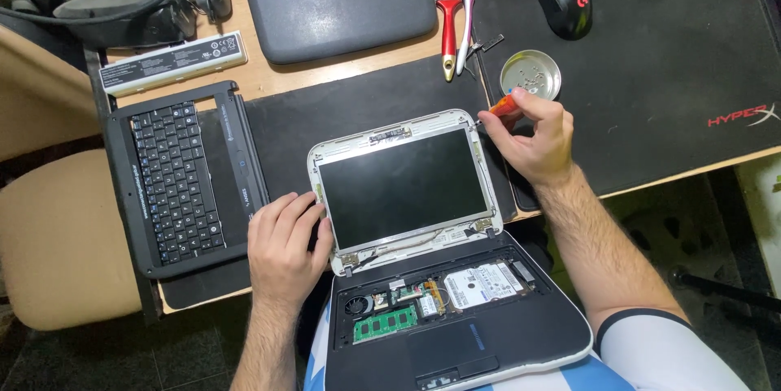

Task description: Disassembling a laptop by removing the screen bezel, the LCD panel, and accessing internal components like RAM and the hard drive.

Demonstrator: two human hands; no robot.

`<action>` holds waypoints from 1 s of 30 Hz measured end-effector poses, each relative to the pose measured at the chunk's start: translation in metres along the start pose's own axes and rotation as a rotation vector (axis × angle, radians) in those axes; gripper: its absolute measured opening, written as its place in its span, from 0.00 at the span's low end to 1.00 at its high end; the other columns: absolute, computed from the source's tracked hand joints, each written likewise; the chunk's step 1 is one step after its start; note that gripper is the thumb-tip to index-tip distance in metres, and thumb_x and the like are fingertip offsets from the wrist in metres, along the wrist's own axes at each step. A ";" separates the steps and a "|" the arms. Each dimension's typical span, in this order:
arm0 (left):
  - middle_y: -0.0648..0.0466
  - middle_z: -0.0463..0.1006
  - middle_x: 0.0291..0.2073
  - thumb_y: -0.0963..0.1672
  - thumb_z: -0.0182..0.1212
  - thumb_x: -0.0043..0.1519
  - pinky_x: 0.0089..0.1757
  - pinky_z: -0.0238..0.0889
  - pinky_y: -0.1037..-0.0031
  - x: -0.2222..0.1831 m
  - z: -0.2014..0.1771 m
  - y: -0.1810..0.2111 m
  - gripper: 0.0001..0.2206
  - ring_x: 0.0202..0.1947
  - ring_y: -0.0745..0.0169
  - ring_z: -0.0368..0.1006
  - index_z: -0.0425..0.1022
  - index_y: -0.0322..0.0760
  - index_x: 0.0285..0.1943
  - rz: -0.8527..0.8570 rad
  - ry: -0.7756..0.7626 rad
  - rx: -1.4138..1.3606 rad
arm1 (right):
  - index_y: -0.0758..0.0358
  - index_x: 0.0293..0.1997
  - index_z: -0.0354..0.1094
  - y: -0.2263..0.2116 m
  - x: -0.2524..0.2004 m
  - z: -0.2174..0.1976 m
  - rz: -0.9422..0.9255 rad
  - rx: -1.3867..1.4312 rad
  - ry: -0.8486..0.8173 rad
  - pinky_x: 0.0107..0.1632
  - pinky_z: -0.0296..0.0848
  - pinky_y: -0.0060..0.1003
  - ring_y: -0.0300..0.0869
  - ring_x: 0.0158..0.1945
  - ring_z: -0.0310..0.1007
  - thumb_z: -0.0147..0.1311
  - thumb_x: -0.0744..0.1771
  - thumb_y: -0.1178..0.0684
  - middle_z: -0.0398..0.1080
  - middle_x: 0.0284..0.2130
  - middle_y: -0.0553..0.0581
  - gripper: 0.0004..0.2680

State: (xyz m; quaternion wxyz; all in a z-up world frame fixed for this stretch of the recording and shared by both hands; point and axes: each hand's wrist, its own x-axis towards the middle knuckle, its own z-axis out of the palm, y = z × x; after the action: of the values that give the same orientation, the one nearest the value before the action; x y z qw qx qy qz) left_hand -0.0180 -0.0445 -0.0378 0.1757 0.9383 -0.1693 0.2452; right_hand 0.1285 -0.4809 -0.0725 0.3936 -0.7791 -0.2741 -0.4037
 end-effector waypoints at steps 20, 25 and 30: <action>0.51 0.93 0.58 0.44 0.76 0.73 0.64 0.77 0.49 -0.001 0.000 -0.001 0.07 0.62 0.48 0.87 0.93 0.41 0.57 -0.031 -0.021 -0.043 | 0.71 0.66 0.76 -0.015 0.010 -0.001 -0.032 -0.100 -0.064 0.33 0.80 0.48 0.51 0.24 0.81 0.85 0.71 0.62 0.86 0.36 0.61 0.19; 0.50 0.93 0.57 0.44 0.76 0.74 0.63 0.77 0.49 -0.001 0.000 -0.001 0.07 0.61 0.47 0.87 0.93 0.40 0.57 -0.038 -0.024 -0.058 | 0.72 0.65 0.75 -0.009 0.010 -0.004 0.078 0.059 -0.084 0.31 0.78 0.41 0.50 0.22 0.80 0.82 0.72 0.68 0.89 0.39 0.65 0.17; 0.49 0.93 0.58 0.43 0.76 0.74 0.63 0.77 0.49 0.000 -0.001 0.000 0.07 0.61 0.47 0.87 0.93 0.40 0.58 -0.035 -0.023 -0.062 | 0.73 0.67 0.74 -0.008 0.007 -0.006 0.203 0.223 -0.146 0.30 0.78 0.38 0.47 0.22 0.81 0.76 0.72 0.72 0.90 0.42 0.68 0.17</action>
State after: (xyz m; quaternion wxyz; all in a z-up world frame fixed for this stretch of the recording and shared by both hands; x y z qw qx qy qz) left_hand -0.0180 -0.0438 -0.0367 0.2070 0.9379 -0.1623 0.2261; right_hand 0.1241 -0.4808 -0.0616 0.4954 -0.7815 -0.2650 -0.2712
